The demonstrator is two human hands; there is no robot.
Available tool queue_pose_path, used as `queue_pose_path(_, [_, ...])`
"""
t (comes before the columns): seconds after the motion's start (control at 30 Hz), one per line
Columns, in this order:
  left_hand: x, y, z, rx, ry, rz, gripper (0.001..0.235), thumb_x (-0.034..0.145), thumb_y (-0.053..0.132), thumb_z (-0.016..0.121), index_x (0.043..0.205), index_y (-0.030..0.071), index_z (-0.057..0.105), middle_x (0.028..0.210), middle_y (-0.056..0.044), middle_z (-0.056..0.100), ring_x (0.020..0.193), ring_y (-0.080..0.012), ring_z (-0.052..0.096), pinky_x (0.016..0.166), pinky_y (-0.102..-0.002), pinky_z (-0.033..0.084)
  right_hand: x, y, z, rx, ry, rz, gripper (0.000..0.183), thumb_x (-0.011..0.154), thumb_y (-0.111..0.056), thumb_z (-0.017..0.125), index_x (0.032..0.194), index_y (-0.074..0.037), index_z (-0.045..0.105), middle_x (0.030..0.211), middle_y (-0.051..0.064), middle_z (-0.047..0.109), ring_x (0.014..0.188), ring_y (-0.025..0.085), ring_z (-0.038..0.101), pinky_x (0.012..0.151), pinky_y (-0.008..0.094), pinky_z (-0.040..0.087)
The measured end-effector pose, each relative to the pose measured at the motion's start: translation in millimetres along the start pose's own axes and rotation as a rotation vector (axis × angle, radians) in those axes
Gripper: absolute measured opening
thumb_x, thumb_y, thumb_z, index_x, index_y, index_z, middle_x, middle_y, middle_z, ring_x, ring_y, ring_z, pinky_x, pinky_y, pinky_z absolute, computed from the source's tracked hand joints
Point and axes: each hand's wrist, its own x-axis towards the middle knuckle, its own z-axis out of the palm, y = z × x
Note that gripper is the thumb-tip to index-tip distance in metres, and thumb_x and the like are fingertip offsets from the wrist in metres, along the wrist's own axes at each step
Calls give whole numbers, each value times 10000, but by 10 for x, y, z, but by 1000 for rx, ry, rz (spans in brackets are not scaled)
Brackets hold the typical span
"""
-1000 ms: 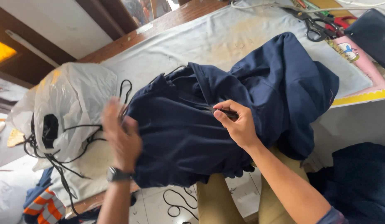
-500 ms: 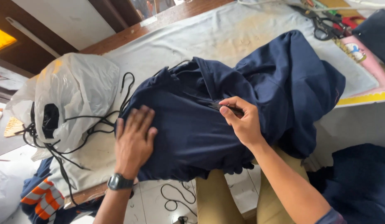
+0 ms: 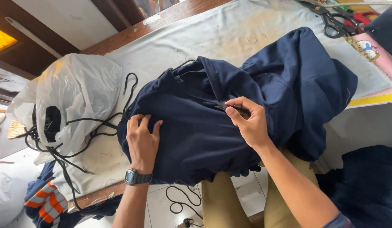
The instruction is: The person uses a small pair of scissors to cut a dark blue garment, likely a hoodie, that is resting on their lap. They repeatedly snip at the fabric, focusing on the drawstring area and seams, while holding the material steady with their other hand.
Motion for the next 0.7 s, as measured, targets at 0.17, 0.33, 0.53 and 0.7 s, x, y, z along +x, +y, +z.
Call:
queue_pose_path(0.17, [46, 35, 47, -168, -6, 13, 98, 985, 86, 694, 911, 21, 691, 892, -80, 607, 872, -303, 651, 753, -369, 535, 12, -12, 13, 11, 6, -5, 130, 962, -122, 726, 988, 5, 735, 602, 58, 572, 488, 80, 518, 494, 220, 426])
queue_pose_path(0.33, [34, -32, 63, -304, 172, -141, 128, 1000, 19, 660, 881, 65, 659, 847, -43, 592, 772, -287, 630, 658, -347, 518, 7, -55, 19, 5, -6, -34, 130, 970, -101, 707, 998, 24, 730, 577, 59, 537, 475, 81, 485, 487, 226, 405])
queue_pose_path(0.53, [-1, -36, 57, -325, 282, -265, 144, 1018, 50, 689, 879, 83, 667, 833, -12, 640, 713, -225, 633, 629, -297, 513, -9, -15, 14, 13, -12, -46, 127, 982, -85, 694, 1008, 37, 716, 578, 58, 508, 476, 83, 470, 490, 227, 396])
queue_pose_path(0.7, [-9, -41, 58, -353, 352, -269, 189, 1066, 77, 627, 877, 66, 629, 812, -40, 614, 693, -254, 616, 617, -318, 510, -18, -19, 8, 6, 5, -37, 133, 983, -87, 693, 1014, 39, 721, 589, 62, 517, 476, 84, 473, 489, 222, 402])
